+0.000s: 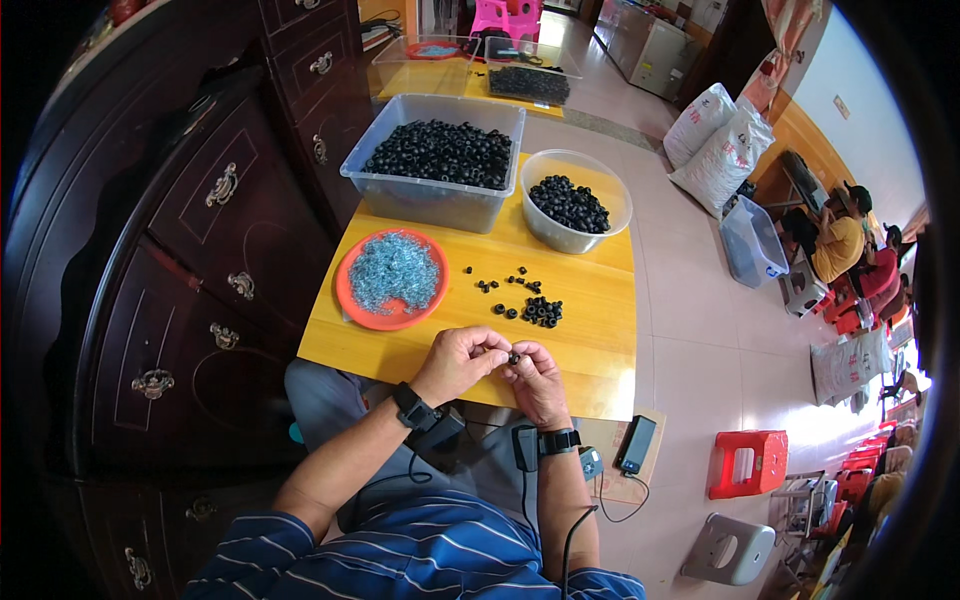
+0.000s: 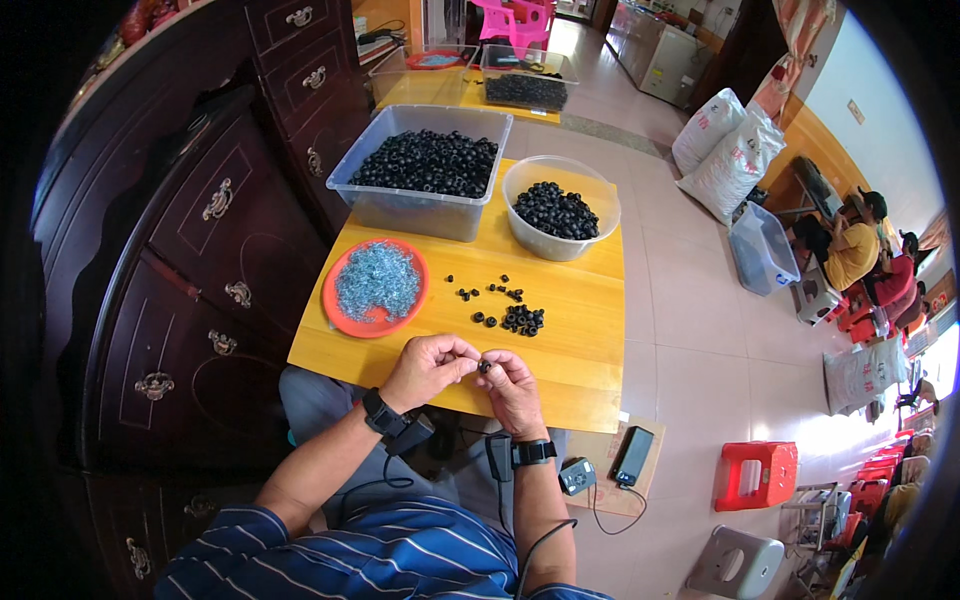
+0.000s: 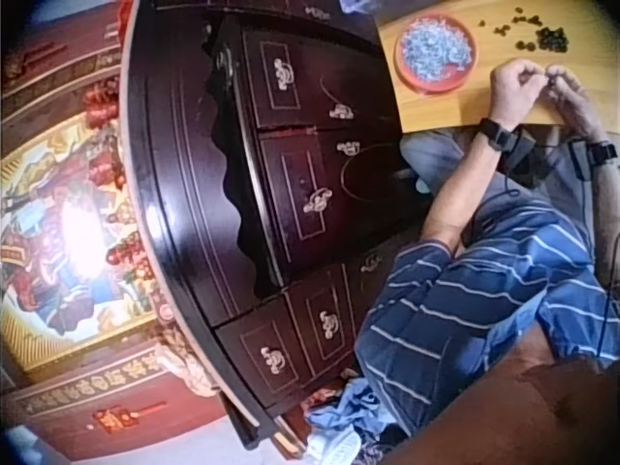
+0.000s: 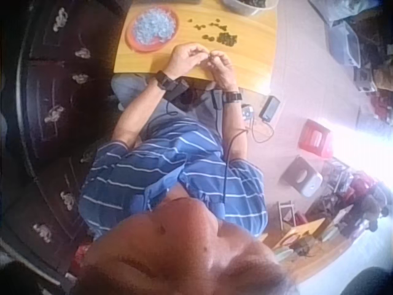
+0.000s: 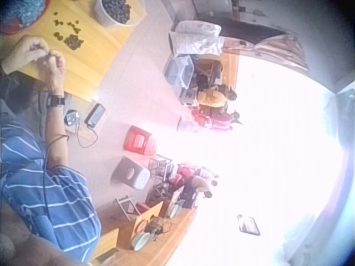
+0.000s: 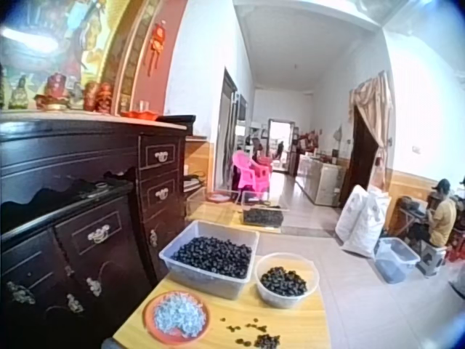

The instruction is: Sorting and assembling small black bead components with blue plastic inserts.

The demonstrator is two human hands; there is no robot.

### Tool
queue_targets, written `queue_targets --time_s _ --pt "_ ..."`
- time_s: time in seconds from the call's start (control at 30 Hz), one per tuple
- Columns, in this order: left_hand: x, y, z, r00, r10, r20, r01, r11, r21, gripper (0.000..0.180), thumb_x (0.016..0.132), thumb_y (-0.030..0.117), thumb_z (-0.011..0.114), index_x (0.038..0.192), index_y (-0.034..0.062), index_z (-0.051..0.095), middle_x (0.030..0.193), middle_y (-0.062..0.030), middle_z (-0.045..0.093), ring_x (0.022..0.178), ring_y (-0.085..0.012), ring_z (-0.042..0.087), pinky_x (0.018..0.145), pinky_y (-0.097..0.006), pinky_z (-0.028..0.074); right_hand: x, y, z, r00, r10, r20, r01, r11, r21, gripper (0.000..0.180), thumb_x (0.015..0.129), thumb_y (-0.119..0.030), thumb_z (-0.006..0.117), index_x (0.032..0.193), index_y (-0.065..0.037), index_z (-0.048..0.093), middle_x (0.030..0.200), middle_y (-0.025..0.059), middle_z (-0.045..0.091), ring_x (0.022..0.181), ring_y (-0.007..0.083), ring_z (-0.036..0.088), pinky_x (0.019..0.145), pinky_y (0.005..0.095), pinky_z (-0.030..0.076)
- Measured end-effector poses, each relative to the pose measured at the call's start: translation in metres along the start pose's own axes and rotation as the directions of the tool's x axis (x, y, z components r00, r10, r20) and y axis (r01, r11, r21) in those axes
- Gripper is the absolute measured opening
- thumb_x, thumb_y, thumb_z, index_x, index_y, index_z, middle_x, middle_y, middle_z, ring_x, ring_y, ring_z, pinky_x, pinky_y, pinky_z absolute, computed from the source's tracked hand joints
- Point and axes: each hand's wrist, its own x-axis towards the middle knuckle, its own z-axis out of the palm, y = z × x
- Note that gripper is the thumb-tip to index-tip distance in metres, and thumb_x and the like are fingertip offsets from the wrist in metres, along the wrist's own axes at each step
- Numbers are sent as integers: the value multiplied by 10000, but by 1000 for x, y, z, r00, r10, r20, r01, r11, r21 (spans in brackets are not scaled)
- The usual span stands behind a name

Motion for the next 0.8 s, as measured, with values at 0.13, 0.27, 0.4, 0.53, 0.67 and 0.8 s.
queue_targets --time_s 0.13,0.27,0.4,0.53,0.67,0.8 --pt "-1 -4 2 1000 14 5 -14 1000 -4 94 897 27 657 978 -12 685 772 14 660 654 -24 568 592 -187 466 -1 -1 2 1000 12 8 -12 1000 -10 219 961 -136 621 1158 -40 606 1037 37 640 914 132 603 818 269 508" --pt "-3 -6 0 1000 -3 20 2 1000 21 88 902 25 647 974 -11 682 775 14 662 653 -24 566 592 -187 466 0 0 -2 999 16 37 -14 999 -45 226 982 -191 596 1150 -40 603 1013 40 642 903 128 605 819 263 499" --pt "-5 -7 2 999 -28 40 30 999 -46 83 913 33 631 966 -13 675 790 -1 674 677 -29 589 601 -190 468 -1 -3 2 995 73 60 -68 994 -90 226 1000 -245 566 1119 -53 575 953 35 630 853 127 610 794 274 502" --pt "-5 -8 1 998 -15 54 22 990 -139 79 922 34 621 967 -11 668 807 -17 687 702 -40 611 614 -197 473 0 -5 9 995 87 41 -80 987 -139 222 993 -260 581 1084 -60 554 917 23 619 857 118 615 793 265 505" --pt "-5 -3 3 999 -22 38 24 999 -36 56 915 4 617 933 -28 659 793 -35 695 710 -80 653 662 -228 530 1 -8 9 995 85 59 -78 991 -111 175 977 -220 608 1034 -69 540 906 14 603 837 110 601 791 264 504" --pt "-7 1 9 998 -13 63 15 1000 -19 57 904 16 635 905 -35 661 796 -40 700 712 -78 654 640 -234 528 1 -7 8 996 85 23 -83 994 -72 164 972 -213 615 1016 -77 536 909 9 597 827 104 591 786 262 502"
